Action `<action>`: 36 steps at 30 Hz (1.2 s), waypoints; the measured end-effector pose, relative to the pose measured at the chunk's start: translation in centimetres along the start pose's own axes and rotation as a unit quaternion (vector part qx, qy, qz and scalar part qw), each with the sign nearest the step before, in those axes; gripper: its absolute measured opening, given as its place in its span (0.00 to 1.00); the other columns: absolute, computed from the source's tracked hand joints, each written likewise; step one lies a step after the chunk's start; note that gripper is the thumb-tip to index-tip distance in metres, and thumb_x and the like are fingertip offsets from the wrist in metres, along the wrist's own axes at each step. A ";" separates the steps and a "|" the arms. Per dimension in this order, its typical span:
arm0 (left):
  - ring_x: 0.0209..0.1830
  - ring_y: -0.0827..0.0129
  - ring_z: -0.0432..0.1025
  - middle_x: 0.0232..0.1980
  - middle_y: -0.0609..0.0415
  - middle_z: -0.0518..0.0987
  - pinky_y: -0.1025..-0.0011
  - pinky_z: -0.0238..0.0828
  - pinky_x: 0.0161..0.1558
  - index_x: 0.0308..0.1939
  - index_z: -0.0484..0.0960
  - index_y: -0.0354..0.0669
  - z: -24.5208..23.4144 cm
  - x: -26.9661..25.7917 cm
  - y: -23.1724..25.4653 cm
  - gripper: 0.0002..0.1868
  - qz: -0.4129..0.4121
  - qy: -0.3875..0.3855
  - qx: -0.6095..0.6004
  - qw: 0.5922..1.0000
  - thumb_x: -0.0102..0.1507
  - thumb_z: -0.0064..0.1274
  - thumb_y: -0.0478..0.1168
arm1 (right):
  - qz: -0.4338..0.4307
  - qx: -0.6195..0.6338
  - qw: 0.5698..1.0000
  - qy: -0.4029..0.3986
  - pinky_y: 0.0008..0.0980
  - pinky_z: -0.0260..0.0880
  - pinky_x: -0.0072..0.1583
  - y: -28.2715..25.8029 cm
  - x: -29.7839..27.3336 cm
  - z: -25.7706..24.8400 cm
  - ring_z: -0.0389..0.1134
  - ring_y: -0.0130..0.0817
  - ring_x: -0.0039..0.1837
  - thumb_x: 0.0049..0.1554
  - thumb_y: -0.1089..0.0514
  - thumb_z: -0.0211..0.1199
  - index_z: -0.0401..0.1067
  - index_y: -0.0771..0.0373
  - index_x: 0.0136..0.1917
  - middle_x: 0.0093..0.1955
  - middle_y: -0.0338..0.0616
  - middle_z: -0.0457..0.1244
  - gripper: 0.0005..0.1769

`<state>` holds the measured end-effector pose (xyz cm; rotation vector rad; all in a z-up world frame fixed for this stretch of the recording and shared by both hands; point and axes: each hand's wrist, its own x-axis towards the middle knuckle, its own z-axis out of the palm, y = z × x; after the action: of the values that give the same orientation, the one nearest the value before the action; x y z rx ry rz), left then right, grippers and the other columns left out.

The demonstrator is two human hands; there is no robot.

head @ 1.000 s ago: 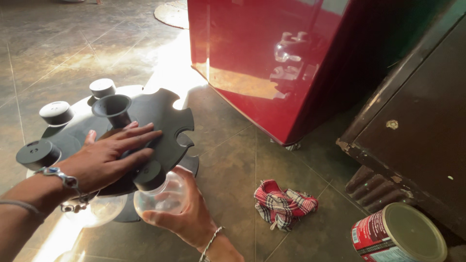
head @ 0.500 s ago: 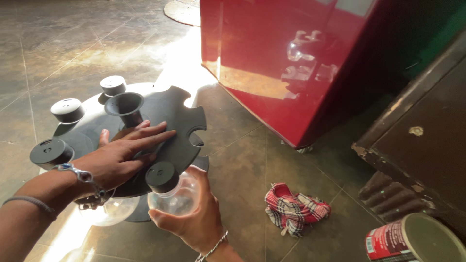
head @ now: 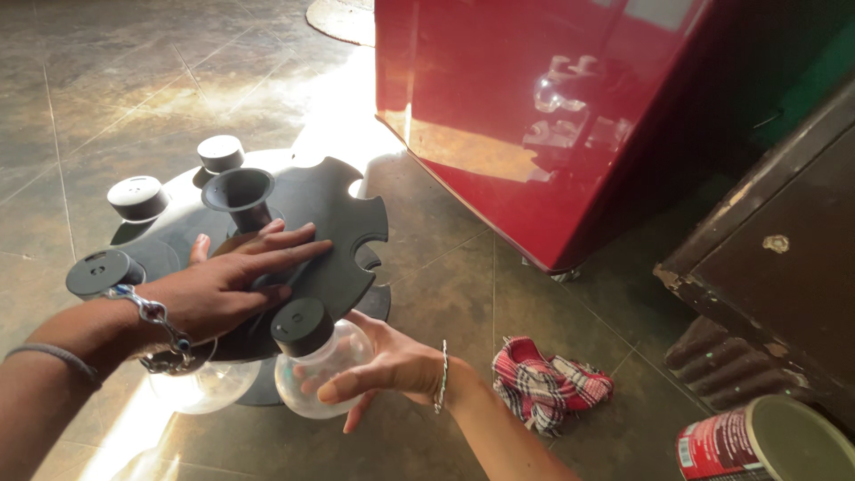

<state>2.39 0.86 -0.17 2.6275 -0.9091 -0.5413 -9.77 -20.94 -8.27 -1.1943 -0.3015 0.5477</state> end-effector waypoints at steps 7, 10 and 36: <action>0.85 0.81 0.28 0.83 0.87 0.42 0.33 0.05 0.73 0.75 0.55 0.95 0.2 0.0 0.2 0.35 0.001 -0.006 0.019 1.000 0.65 0.45 0.56 | -0.064 -0.097 0.975 0.189 0.30 0.78 0.39 0.6 -0.2 3.6 0.72 0.37 0.56 0.40 0.53 0.78 0.59 0.58 0.75 0.60 0.47 0.68 0.53; 0.84 0.80 0.27 0.84 0.86 0.41 0.34 0.05 0.73 0.76 0.54 0.94 0.0 -0.1 0.7 0.35 0.005 0.000 0.037 0.999 0.65 0.44 0.57 | -0.174 -0.164 0.919 0.315 0.28 0.76 0.43 2.3 0.5 6.3 0.73 0.35 0.51 0.44 0.52 0.79 0.59 0.61 0.74 0.60 0.50 0.70 0.50; 0.86 0.72 0.24 0.85 0.74 0.42 0.35 0.04 0.74 0.80 0.53 0.82 -0.2 -1.4 2.0 0.65 -0.003 0.018 0.025 1.000 0.39 0.57 0.81 | -0.061 -0.227 0.914 0.331 0.28 0.76 0.31 0.0 -0.4 6.0 0.76 0.33 0.47 0.37 0.42 0.78 0.57 0.54 0.73 0.57 0.47 0.70 0.55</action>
<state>0.42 0.26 1.19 2.6760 -0.9146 -0.4776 -13.04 -16.40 -6.16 -1.7228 0.0899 -0.0692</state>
